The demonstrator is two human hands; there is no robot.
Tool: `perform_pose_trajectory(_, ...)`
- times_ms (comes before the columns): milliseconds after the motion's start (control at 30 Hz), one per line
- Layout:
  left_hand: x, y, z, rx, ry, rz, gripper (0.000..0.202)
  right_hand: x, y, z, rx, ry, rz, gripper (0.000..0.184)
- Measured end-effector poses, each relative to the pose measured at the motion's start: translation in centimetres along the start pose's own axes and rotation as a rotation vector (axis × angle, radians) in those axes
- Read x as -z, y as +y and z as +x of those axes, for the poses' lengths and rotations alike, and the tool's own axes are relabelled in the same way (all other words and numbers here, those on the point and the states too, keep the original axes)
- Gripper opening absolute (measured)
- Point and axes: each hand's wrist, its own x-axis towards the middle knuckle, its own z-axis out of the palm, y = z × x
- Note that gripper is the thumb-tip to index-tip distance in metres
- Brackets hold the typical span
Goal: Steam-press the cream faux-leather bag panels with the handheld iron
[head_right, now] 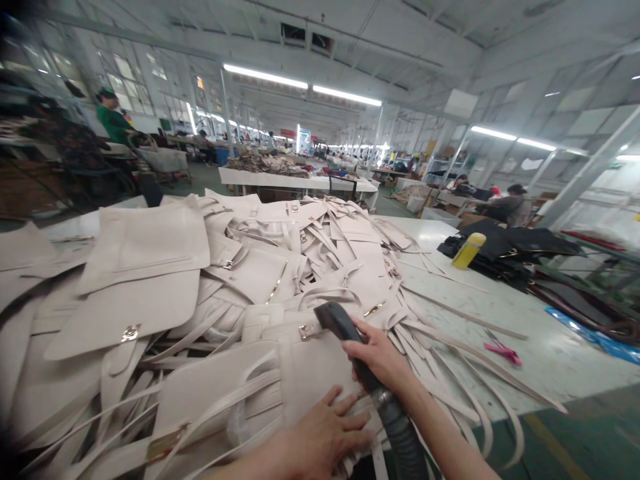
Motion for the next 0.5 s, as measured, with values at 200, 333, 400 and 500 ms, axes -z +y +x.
perform_pose_trajectory(200, 0.1, 0.2, 0.1, 0.001, 0.048, -0.017, 0.061, -5.7, -1.5, -0.6, -0.008, -0.317, -0.085, 0.058)
perform_pose_trajectory(333, 0.5, 0.3, -0.1, -0.020, 0.046, -0.074, 0.056, -9.5, -3.6, 3.1, -0.004, -0.409, -0.270, 0.047)
perform_pose_trajectory(400, 0.7, 0.4, 0.0, -0.031, 0.044, -0.111, 0.052, -10.8, -4.8, 4.4, 0.036, -0.383, -0.303, 0.041)
perform_pose_trajectory(500, 1.0, 1.0, 0.1, 0.028, 0.041, -0.142, 0.045, -10.9, -6.4, 4.9, 0.132, -0.255, -0.267, 0.045)
